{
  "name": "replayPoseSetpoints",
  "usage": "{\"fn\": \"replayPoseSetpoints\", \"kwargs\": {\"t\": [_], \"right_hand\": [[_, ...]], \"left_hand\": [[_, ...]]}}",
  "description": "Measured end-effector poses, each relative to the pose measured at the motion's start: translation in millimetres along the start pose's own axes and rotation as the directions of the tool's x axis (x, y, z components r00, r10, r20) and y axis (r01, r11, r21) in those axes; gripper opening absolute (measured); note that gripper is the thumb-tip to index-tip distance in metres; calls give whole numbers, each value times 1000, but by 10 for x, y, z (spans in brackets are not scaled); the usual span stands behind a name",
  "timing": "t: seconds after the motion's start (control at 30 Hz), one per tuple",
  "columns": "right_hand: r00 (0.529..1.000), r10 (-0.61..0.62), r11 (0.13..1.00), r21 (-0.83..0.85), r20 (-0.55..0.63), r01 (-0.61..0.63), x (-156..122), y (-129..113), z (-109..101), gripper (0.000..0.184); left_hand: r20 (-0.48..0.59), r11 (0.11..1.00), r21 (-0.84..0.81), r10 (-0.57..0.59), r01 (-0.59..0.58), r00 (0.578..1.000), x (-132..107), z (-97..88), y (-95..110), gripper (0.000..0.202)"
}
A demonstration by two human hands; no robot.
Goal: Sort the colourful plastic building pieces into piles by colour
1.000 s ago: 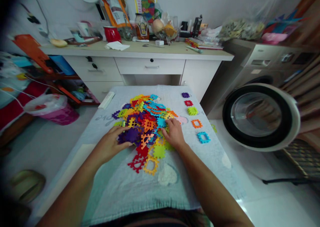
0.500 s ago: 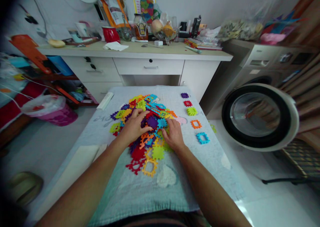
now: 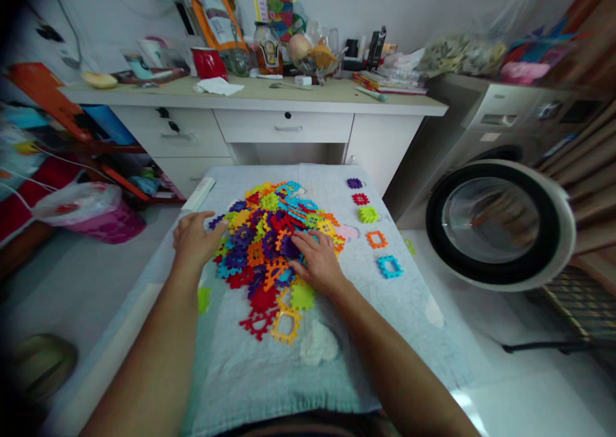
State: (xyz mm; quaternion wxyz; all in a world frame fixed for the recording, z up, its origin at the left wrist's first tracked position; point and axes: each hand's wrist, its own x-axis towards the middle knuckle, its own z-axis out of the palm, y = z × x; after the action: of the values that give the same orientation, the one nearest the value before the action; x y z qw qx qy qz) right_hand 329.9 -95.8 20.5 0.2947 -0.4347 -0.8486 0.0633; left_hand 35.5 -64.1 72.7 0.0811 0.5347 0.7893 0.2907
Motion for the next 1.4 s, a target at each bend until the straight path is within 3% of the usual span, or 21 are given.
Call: {"fn": "replayPoseSetpoints", "kwargs": {"t": [0.07,0.17,0.23,0.33,0.43,0.57,0.83,1.07,1.4], "right_hand": [[1000,8,1000,-1,3,-8,1,6,20,47],[999,35,999,-3,-5,-35,-8,23,30,41],[999,45,999,8,-25,-45,-13,34,35,38],[995,62,998,38,-78,-59,-13,62,48,36],[990,91,994,76,-110,-83,-4,108,50,37],[983,134,987,106,-124,-121,6,169,26,37],[968,196,977,110,-155,-180,-10,213,-7,35],[966,197,977,117,-167,-179,-9,233,9,35],[966,211,974,110,-150,-196,-2,221,-3,34]], "left_hand": [[67,987,48,-155,152,986,19,60,-162,64],[188,978,31,-209,207,960,10,126,-312,63],[272,985,-54,-141,162,952,11,92,-367,55],[341,983,-172,2,60,940,26,-108,-436,54],[439,990,-114,120,-78,890,5,-368,-530,59],[567,977,44,146,-207,810,-141,-534,-661,61],[602,914,280,71,-294,795,-466,-472,-659,39],[564,908,316,54,-276,824,-454,-472,-539,12],[583,917,222,147,-331,799,-382,-381,-588,14]]}}
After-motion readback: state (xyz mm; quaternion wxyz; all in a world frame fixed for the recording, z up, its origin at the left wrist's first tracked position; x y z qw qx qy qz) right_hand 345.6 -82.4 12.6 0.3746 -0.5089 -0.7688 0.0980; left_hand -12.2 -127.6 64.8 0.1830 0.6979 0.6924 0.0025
